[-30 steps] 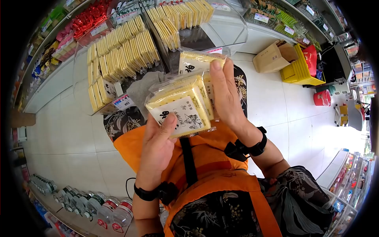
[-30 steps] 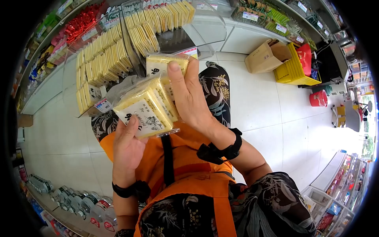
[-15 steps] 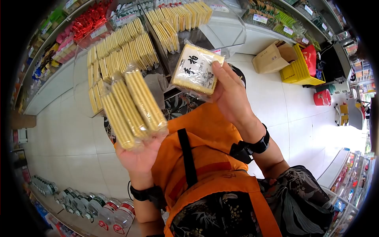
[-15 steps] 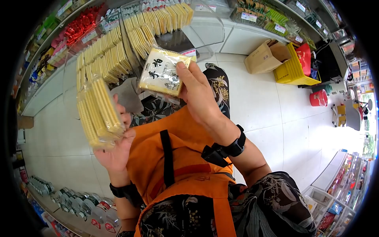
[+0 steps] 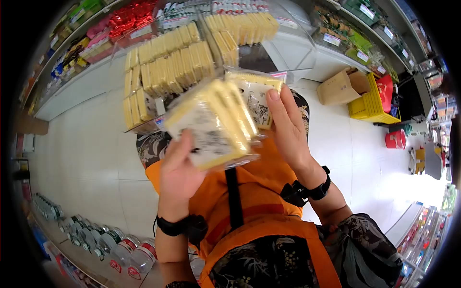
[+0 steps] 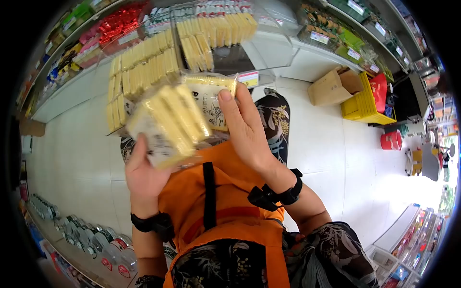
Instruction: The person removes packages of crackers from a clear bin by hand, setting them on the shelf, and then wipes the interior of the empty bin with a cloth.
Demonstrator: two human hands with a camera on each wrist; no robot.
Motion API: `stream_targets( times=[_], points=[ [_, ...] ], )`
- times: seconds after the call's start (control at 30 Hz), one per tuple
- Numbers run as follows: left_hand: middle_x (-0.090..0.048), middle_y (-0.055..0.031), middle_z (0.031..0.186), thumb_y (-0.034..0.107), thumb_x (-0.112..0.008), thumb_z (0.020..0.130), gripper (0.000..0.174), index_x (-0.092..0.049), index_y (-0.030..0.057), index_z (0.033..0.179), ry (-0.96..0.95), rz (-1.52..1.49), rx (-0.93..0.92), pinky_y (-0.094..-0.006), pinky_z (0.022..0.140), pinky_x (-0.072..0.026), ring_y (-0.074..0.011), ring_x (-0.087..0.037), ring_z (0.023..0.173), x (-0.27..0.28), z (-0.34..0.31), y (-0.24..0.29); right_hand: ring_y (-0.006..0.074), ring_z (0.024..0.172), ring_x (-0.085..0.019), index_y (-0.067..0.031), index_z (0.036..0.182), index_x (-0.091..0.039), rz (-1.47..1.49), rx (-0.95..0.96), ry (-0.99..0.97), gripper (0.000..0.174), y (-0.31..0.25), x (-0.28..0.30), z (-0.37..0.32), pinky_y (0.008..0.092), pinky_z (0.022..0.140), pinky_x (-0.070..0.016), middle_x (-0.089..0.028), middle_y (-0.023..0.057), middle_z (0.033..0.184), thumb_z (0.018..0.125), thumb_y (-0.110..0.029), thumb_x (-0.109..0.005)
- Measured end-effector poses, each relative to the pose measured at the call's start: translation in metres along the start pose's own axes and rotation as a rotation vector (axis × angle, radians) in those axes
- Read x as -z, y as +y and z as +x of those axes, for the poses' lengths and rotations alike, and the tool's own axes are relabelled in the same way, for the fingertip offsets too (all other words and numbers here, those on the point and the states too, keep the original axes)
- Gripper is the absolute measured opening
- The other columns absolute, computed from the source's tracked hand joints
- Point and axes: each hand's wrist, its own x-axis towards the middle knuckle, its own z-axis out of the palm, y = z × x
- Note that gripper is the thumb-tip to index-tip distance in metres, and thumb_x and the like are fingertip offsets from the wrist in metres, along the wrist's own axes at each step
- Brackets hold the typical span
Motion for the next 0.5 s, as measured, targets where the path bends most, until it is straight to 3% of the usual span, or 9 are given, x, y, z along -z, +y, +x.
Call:
stream_targets(
  times=[0.07,0.2,0.3,0.33,0.43,0.47,0.5],
  points=[
    [-0.045,-0.0112,0.143,0.02,-0.05,0.102,0.051,-0.032,0.002,0.146,0.177,0.217,0.086,-0.04,0.11,-0.0376,-0.0227,-0.043,0.134,-0.008,0.0,-0.001,0.0099,0.111,-0.051,0.0006,0.134,-0.049,-0.044,-0.009,-0.038,0.044,0.0,-0.005,0.0,0.0245,0.098,-0.0394,-0.057,0.0038,0.123,0.105,-0.033,-0.044],
    [-0.042,-0.0082,0.145,0.028,-0.054,0.1,0.066,-0.02,0.0052,0.152,0.224,0.411,0.065,-0.0343,0.11,-0.0351,-0.0187,-0.041,0.133,-0.011,-0.001,0.002,0.0104,0.111,-0.052,0.002,0.136,-0.046,0.007,-0.082,-0.184,0.05,0.003,-0.013,0.004,0.0233,0.095,-0.0416,-0.057,0.0059,0.124,0.106,-0.037,-0.039],
    [-0.041,-0.0091,0.145,0.03,-0.056,0.099,0.07,-0.018,0.0056,0.153,0.269,0.59,0.032,-0.0325,0.11,-0.0335,-0.0189,-0.04,0.134,-0.015,-0.002,0.012,0.0068,0.09,-0.048,-0.0014,0.122,-0.051,0.076,-0.032,-0.225,0.041,0.008,-0.037,0.003,0.0224,0.08,-0.0429,-0.056,0.0017,0.098,0.108,-0.035,-0.034],
    [-0.042,-0.0106,0.143,0.029,-0.059,0.097,0.076,-0.014,0.005,0.154,0.292,0.721,-0.026,-0.0326,0.109,-0.0339,-0.0197,-0.041,0.133,-0.014,-0.001,0.018,0.0151,0.091,-0.054,0.0001,0.127,-0.05,0.015,-0.019,-0.313,0.045,0.012,-0.035,0.006,0.0272,0.082,-0.0453,-0.059,0.0091,0.099,0.108,-0.037,-0.033],
    [-0.047,-0.0112,0.138,0.024,-0.061,0.096,0.075,-0.017,0.0036,0.152,0.363,0.831,-0.118,-0.034,0.106,-0.0386,-0.021,-0.048,0.127,-0.027,0.002,0.051,0.0295,0.093,-0.058,0.0012,0.13,-0.049,-0.252,0.137,-0.413,0.047,0.017,-0.038,0.024,0.0344,0.084,-0.0474,-0.059,0.0188,0.102,0.107,-0.037,-0.035],
    [-0.049,-0.0117,0.135,0.025,-0.063,0.094,0.074,-0.021,0.0028,0.15,0.4,0.864,-0.125,-0.0339,0.104,-0.0412,-0.0208,-0.051,0.123,-0.032,0.006,0.065,0.0403,0.096,-0.056,0.0034,0.131,-0.048,-0.36,0.291,-0.301,0.047,0.015,-0.045,0.026,0.0411,0.086,-0.047,-0.058,0.0242,0.106,0.105,-0.035,-0.039],
    [-0.052,-0.0121,0.132,0.026,-0.066,0.092,0.073,-0.025,0.002,0.147,0.436,0.896,-0.134,-0.0338,0.101,-0.0438,-0.0206,-0.054,0.119,-0.037,0.013,0.079,0.0383,0.096,-0.056,0.004,0.129,-0.049,-0.502,0.412,-0.226,0.046,0.015,-0.048,0.033,0.042,0.085,-0.0461,-0.058,0.0219,0.107,0.102,-0.033,-0.046]
  ],
)
